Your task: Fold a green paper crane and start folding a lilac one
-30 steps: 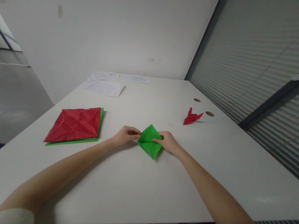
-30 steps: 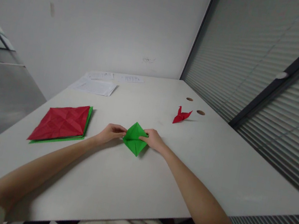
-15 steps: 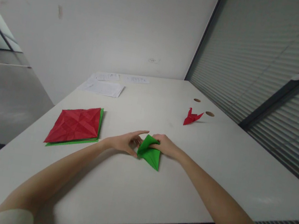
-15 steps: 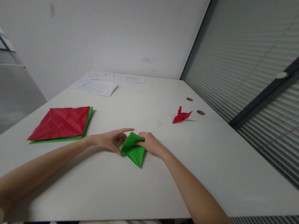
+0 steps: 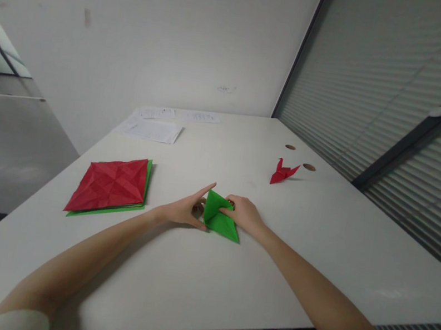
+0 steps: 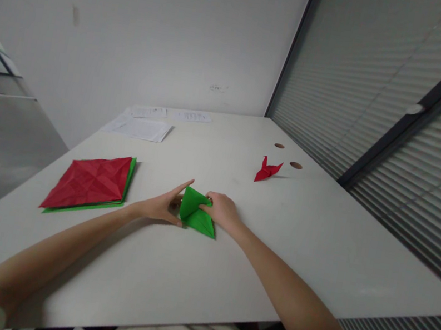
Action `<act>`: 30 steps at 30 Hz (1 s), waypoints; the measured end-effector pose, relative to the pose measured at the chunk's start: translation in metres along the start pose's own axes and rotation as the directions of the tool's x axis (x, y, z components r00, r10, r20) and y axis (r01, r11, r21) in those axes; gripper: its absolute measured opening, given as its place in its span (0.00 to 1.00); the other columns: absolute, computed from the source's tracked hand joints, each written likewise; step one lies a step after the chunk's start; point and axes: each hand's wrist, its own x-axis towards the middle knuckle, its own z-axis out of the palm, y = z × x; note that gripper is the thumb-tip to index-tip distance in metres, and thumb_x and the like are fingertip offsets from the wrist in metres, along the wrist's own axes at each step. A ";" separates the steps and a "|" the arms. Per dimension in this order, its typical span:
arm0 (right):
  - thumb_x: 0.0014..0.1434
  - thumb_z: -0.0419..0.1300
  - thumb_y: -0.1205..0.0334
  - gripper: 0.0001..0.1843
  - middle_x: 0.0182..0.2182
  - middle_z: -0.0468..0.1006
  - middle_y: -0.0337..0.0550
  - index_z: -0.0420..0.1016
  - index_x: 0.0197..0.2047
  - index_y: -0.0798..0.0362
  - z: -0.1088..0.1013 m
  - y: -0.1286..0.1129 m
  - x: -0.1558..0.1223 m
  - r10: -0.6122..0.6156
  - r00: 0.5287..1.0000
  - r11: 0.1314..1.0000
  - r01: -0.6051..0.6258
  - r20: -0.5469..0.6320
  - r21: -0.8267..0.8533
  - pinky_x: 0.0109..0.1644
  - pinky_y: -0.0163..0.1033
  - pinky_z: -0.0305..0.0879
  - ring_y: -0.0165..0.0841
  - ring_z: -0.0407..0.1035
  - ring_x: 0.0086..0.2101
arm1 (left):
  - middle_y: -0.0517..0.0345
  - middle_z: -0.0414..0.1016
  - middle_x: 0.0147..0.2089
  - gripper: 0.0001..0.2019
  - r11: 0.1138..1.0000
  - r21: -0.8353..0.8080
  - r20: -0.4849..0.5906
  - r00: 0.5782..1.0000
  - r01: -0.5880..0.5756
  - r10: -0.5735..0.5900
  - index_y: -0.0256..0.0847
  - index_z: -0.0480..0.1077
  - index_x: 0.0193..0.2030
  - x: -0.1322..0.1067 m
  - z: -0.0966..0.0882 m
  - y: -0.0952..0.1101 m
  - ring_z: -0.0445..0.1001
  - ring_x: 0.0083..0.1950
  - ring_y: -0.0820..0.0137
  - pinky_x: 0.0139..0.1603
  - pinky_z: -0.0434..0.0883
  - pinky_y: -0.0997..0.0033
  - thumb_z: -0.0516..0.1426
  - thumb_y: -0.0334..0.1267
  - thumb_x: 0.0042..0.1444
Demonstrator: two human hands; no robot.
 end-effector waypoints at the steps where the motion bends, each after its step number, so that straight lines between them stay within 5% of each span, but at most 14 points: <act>1: 0.53 0.65 0.57 0.11 0.32 0.79 0.43 0.76 0.39 0.51 0.001 -0.001 0.000 -0.014 1.000 1.000 0.014 0.000 0.013 0.32 0.35 0.52 0.35 0.69 0.32 | 0.46 0.74 0.50 0.61 1.000 -0.021 0.021 1.000 0.008 -0.008 0.49 0.35 0.72 0.001 0.001 0.000 0.75 0.45 0.64 0.46 0.72 0.65 0.71 0.36 0.38; 6: 0.52 0.64 0.64 0.14 0.38 0.77 0.45 0.73 0.43 0.53 0.005 -0.004 -0.001 -0.133 0.991 0.988 0.133 -0.009 0.077 0.38 0.34 0.56 0.35 0.69 0.37 | 0.46 0.71 0.52 0.61 0.994 -0.109 0.053 0.999 0.018 -0.012 0.51 0.26 0.71 0.004 0.002 -0.005 0.74 0.49 0.62 0.50 0.71 0.60 0.69 0.36 0.44; 10: 0.52 0.63 0.67 0.12 0.37 0.75 0.45 0.73 0.42 0.56 0.007 -0.003 0.000 -0.193 0.981 0.975 0.193 -0.016 0.109 0.41 0.35 0.58 0.35 0.68 0.38 | 0.49 0.71 0.51 0.58 0.996 -0.091 0.074 0.997 0.018 -0.011 0.52 0.37 0.71 0.004 -0.006 -0.006 0.74 0.46 0.64 0.46 0.71 0.64 0.70 0.36 0.41; 15: 0.56 0.61 0.65 0.05 0.33 0.72 0.42 0.74 0.37 0.56 0.009 -0.004 -0.001 -0.249 0.968 0.956 0.250 -0.028 0.155 0.39 0.34 0.57 0.32 0.66 0.34 | 0.52 0.72 0.46 0.25 0.998 -0.055 0.009 0.999 0.033 -0.032 0.40 0.68 0.55 0.007 -0.015 0.004 0.72 0.40 0.70 0.37 0.69 0.74 0.64 0.44 0.51; 18: 0.59 0.59 0.66 0.07 0.28 0.69 0.40 0.76 0.30 0.56 0.009 -0.005 0.000 -0.263 0.965 0.954 0.261 -0.001 0.147 0.35 0.33 0.56 0.30 0.64 0.30 | 0.58 0.71 0.38 0.13 0.996 -0.005 -0.094 0.992 0.087 -0.087 0.36 0.70 0.42 0.010 -0.015 0.010 0.69 0.32 0.75 0.28 0.64 0.78 0.60 0.43 0.54; 25: 0.56 0.61 0.69 0.06 0.28 0.72 0.41 0.80 0.34 0.55 0.001 -0.002 0.001 -0.197 0.980 0.976 0.193 0.032 0.101 0.35 0.33 0.57 0.31 0.66 0.30 | 0.63 0.68 0.28 0.07 0.976 -0.002 -0.204 0.956 0.216 -0.212 0.37 0.64 0.33 0.011 -0.007 0.009 0.69 0.24 0.76 0.23 0.67 0.77 0.57 0.37 0.48; 30: 0.56 0.58 0.72 0.10 0.34 0.76 0.44 0.80 0.36 0.54 -0.004 -0.008 -0.003 -0.221 0.974 0.972 0.218 0.037 0.085 0.40 0.34 0.60 0.32 0.69 0.35 | 0.60 0.73 0.35 0.19 0.977 0.125 -0.210 0.967 0.172 -0.143 0.38 0.68 0.46 0.012 -0.003 0.011 0.69 0.24 0.78 0.23 0.67 0.79 0.56 0.29 0.45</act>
